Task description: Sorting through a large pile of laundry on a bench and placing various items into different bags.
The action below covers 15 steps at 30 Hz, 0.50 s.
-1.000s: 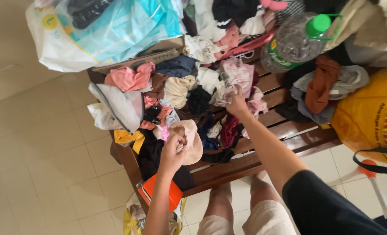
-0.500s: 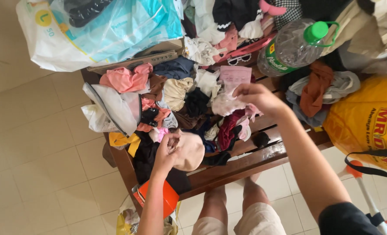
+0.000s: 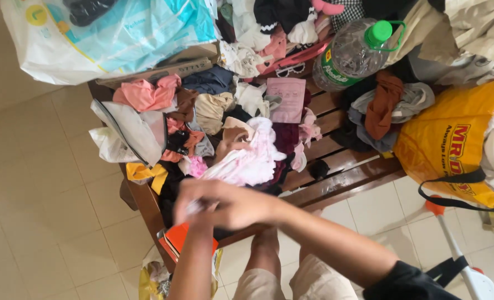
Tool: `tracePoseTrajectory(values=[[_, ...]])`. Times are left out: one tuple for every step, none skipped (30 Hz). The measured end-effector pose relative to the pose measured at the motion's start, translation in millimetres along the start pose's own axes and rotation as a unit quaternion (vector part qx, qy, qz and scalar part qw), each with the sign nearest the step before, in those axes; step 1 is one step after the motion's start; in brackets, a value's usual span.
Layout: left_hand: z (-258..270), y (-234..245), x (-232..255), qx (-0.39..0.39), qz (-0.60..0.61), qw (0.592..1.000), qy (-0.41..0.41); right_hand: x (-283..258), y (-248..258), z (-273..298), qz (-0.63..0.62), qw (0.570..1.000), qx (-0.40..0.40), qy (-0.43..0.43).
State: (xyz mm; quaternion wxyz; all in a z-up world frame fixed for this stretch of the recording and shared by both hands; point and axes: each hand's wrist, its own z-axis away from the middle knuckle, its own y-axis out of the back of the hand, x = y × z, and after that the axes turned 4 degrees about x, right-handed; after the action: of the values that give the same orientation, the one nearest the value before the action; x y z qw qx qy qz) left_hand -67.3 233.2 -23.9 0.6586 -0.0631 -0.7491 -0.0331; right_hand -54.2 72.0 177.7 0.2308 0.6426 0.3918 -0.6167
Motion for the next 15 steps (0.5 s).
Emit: tracePoseTrajectory(values=[[11.4, 16.0, -10.6, 0.045, 0.009, 0.998, 0.045, -10.4, -4.9, -0.7, -0.002, 1.000, -0.001, -0.002], [23.3, 32.0, -20.2, 0.089, 0.018, 0.992, 0.089, -20.9, -9.7, -1.8, 0.034, 0.998, -0.003, 0.053], [34.4, 50.3, -27.7, 0.134, 0.025, 0.982, 0.132, -31.4, -14.6, -4.8, 0.069, 0.992, -0.007, 0.110], [42.7, 64.4, -29.9, 0.178, 0.032, 0.968, 0.173, 4.4, -7.3, 8.2, 0.067, 0.992, -0.008, 0.111], [50.5, 77.0, -33.0, 0.221, 0.040, 0.951, 0.214, 40.2, 0.6, 21.4, 0.163, 0.978, 0.048, 0.123], [58.7, 89.5, -36.3, 0.262, 0.049, 0.930, 0.254, 76.3, 8.6, 34.5, 0.257, 0.951, 0.103, 0.135], [54.8, 90.6, -16.7, 0.302, 0.056, 0.905, 0.294, 118.2, 23.3, 53.3, 0.256, 0.952, 0.104, 0.135], [52.4, 89.1, 2.4, 0.341, 0.063, 0.877, 0.333, 160.4, 37.7, 72.2, 0.343, 0.917, 0.185, 0.085], [50.2, 87.4, 22.4, 0.380, 0.068, 0.846, 0.369, 203.4, 52.0, 88.8, 0.423, 0.866, 0.263, 0.034], [50.7, 90.4, 27.3, 0.381, 0.065, 0.846, 0.368, 229.9, 69.1, 105.6, 0.421, 0.867, 0.264, 0.035], [53.5, 92.5, 32.1, 0.381, 0.107, 0.863, 0.314, 256.7, 84.8, 123.7, 0.511, 0.836, 0.161, -0.116], [56.2, 94.5, 36.7, 0.380, 0.149, 0.876, 0.258, 284.1, 100.3, 141.7, 0.581, 0.769, 0.053, -0.262], [61.3, 97.2, 36.6, 0.381, 0.146, 0.875, 0.260, 279.9, 111.3, 149.5, 0.579, 0.770, 0.052, -0.262], [66.2, 99.8, 36.8, 0.380, 0.155, 0.870, 0.275, 275.6, 122.5, 157.1, 0.582, 0.757, 0.000, -0.296], [69.0, 100.4, 35.8, 0.377, 0.165, 0.864, 0.290, 269.4, 136.8, 165.8, 0.585, 0.739, -0.053, -0.330]])
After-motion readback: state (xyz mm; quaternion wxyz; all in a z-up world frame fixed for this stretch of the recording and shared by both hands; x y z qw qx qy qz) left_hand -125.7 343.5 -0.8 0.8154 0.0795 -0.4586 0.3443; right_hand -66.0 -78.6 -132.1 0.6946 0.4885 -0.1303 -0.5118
